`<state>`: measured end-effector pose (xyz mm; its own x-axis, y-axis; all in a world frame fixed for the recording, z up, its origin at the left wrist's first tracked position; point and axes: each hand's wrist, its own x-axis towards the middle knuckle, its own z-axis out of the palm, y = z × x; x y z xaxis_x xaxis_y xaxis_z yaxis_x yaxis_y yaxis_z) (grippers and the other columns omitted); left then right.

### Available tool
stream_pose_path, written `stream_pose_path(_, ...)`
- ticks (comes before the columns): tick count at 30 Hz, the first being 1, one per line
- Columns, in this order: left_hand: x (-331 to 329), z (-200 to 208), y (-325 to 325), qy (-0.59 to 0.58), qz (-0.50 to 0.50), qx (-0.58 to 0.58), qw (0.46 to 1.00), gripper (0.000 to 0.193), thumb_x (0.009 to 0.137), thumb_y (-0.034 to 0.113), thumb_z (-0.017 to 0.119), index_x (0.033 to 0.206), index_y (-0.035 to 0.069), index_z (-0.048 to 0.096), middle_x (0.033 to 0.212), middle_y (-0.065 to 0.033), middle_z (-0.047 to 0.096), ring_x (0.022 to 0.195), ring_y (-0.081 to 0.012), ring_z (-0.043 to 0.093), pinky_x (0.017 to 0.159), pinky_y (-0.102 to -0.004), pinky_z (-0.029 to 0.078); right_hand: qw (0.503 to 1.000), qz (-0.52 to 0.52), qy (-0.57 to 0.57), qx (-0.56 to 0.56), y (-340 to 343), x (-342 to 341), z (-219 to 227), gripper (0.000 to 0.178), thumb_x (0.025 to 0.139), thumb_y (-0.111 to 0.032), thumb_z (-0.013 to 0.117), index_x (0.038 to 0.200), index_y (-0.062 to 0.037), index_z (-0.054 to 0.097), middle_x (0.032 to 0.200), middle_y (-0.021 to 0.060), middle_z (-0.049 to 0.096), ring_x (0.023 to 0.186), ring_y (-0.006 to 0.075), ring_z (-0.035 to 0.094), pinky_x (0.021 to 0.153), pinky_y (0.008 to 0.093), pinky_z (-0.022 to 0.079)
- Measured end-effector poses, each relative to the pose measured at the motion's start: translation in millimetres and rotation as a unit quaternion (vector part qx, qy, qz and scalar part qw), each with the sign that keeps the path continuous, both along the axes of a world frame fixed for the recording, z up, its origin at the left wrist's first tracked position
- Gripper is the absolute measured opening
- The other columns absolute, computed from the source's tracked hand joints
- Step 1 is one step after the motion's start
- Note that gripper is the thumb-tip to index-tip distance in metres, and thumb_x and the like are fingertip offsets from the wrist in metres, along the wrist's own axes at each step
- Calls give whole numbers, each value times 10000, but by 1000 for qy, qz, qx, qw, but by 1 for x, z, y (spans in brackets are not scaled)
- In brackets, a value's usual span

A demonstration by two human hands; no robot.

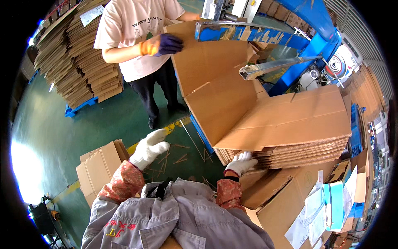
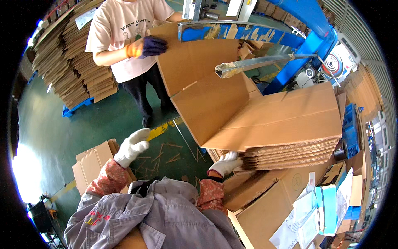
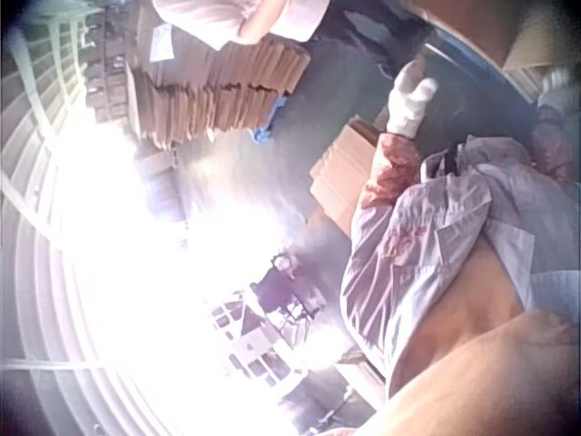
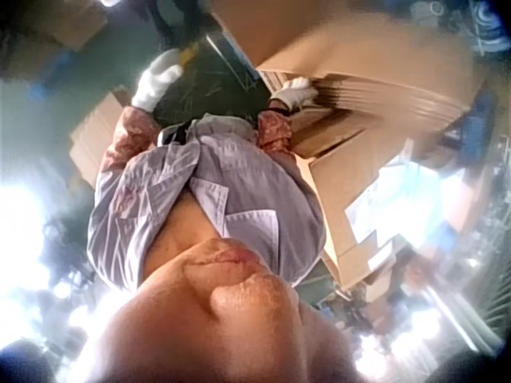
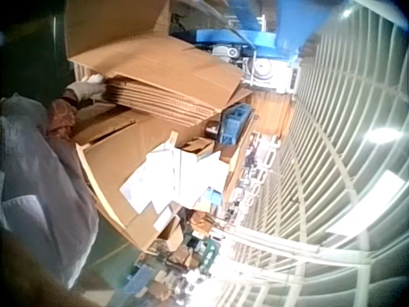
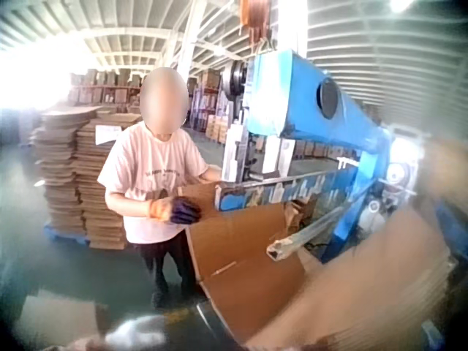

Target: The person folds flat cardboard sheets into box shapes and stacks them on a pile. A second person assists by holding the boxes steady while the recorder folds the flaps and places the finished boxes onto the stack.

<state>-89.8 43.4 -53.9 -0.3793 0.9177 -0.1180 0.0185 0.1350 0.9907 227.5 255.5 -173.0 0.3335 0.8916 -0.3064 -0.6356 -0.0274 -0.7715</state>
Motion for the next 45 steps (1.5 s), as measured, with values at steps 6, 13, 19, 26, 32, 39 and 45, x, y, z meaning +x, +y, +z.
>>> stream_pose_path(6, 83, 70, 61, 337, -173, 103, 920, 1093, 750, 649, 844, 1541, 6, 450, 1528, -267, 513, 1388, -419, 536, 1160, -456, 441, 971, 205, -75, 102, -42, -69, 7, 723, 1076, -549, 393, 1581, -33, 421, 1631, 162, 441, 1534, 317, 363, 1268, 488, 236)
stream_pose_path(13, 96, 70, 111, 509, -117, 134, 842, 593, 838, 374, 738, 1349, 94, 630, 960, -143, 723, 850, -381, 712, 719, -488, 566, 955, 166, -144, 199, -22, -85, 76, 658, 1097, -462, 426, 1569, -4, 438, 1629, 173, 443, 1523, 310, 380, 1270, 466, 251)
stream_pose_path(19, 87, 122, 102, 434, -106, 160, 880, 417, 934, 391, 679, 1256, 126, 706, 930, -175, 742, 823, -400, 722, 702, -482, 571, 911, 52, -198, 358, 64, -71, 192, 603, 1115, -389, 453, 1558, 20, 452, 1628, 183, 445, 1514, 303, 394, 1271, 447, 263)
stream_pose_path(26, 76, 151, 108, -11, -105, 180, 978, 498, 1036, 402, 664, 1348, 14, 675, 1138, -162, 743, 1010, -161, 663, 940, -346, 535, 763, 239, -422, 427, 122, -39, 278, 511, 1099, -330, 519, 1438, 42, 610, 1611, 177, 482, 1519, 295, 402, 1262, 424, 265)
stream_pose_path(32, 85, 192, 101, -509, -95, 114, 848, 513, 1030, 269, 698, 1449, 2, 570, 1374, -130, 667, 1257, -255, 634, 1066, -438, 518, 600, 227, -641, 422, 110, -28, 351, 362, 891, -115, 787, 1234, -5, 749, 1382, 179, 680, 1339, 334, 591, 1141, 426, 458)
stream_pose_path(39, 54, 182, 111, -509, -43, 146, 847, 549, 1016, 296, 707, 1454, 12, 540, 1389, -124, 644, 1253, -281, 642, 1064, -496, 526, 527, 215, -697, 437, 127, -78, 369, 403, 827, -192, 869, 1170, -5, 769, 1298, 177, 724, 1263, 329, 646, 1091, 406, 501)
stream_pose_path(45, 25, 175, 120, -481, 0, 238, 844, 537, 1071, 444, 606, 1428, 44, 573, 1337, -58, 679, 1189, -190, 643, 963, -363, 526, 493, 211, -690, 486, 151, -134, 382, 407, 828, -276, 870, 1118, -7, 776, 1245, 175, 736, 1188, 343, 669, 1029, 405, 530)
